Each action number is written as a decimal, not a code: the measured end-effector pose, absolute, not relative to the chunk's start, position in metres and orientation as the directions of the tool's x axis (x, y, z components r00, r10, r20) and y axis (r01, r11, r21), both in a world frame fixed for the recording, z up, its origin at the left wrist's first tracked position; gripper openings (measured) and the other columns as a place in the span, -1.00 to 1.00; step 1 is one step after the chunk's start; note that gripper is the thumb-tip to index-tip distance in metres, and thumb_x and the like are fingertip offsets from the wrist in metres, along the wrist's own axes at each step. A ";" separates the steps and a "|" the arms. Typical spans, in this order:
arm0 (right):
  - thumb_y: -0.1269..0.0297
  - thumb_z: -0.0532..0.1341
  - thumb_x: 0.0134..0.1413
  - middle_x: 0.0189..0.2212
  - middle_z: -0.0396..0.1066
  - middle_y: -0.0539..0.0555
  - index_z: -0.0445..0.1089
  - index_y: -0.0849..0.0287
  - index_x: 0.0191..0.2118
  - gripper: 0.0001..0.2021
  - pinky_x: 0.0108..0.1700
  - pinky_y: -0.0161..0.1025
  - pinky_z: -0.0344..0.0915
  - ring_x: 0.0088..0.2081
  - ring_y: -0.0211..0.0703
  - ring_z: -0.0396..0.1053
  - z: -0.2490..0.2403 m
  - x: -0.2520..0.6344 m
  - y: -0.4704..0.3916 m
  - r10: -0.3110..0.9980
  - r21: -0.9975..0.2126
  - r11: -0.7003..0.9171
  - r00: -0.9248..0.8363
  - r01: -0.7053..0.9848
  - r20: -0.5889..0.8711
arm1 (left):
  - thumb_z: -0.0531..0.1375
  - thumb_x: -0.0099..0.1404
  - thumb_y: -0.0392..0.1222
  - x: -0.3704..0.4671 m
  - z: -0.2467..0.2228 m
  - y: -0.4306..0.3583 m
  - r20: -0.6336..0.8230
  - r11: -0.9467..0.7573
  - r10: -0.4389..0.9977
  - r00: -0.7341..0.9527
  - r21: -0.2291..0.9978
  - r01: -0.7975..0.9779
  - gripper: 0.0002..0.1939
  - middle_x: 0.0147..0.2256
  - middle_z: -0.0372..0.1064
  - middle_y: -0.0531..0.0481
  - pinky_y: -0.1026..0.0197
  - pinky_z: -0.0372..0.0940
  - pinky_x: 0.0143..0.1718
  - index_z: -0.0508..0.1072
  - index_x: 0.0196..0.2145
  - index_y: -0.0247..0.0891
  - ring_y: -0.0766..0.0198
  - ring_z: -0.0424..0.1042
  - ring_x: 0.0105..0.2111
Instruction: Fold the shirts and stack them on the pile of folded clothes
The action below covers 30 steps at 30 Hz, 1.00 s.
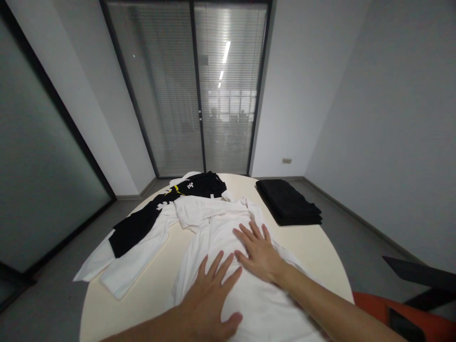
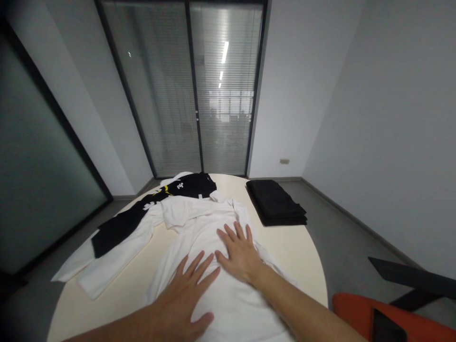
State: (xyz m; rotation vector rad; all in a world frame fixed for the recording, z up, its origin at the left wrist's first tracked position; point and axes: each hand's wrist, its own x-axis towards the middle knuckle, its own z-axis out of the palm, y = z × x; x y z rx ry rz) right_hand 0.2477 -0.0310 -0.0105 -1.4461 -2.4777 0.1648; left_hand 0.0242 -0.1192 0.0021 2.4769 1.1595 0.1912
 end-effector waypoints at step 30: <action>0.09 0.17 0.18 -0.14 0.55 0.30 0.53 0.15 -0.13 -0.70 -0.09 -0.07 0.32 -0.08 0.10 0.50 0.014 0.202 0.139 0.995 -0.342 -0.005 0.040 0.940 0.096 | 0.04 0.41 -0.05 -0.008 -0.012 0.053 0.345 0.017 0.932 -0.113 0.269 0.963 -0.40 -0.05 0.45 -0.31 -0.02 0.21 0.04 0.23 0.29 -0.45 -0.09 0.33 0.03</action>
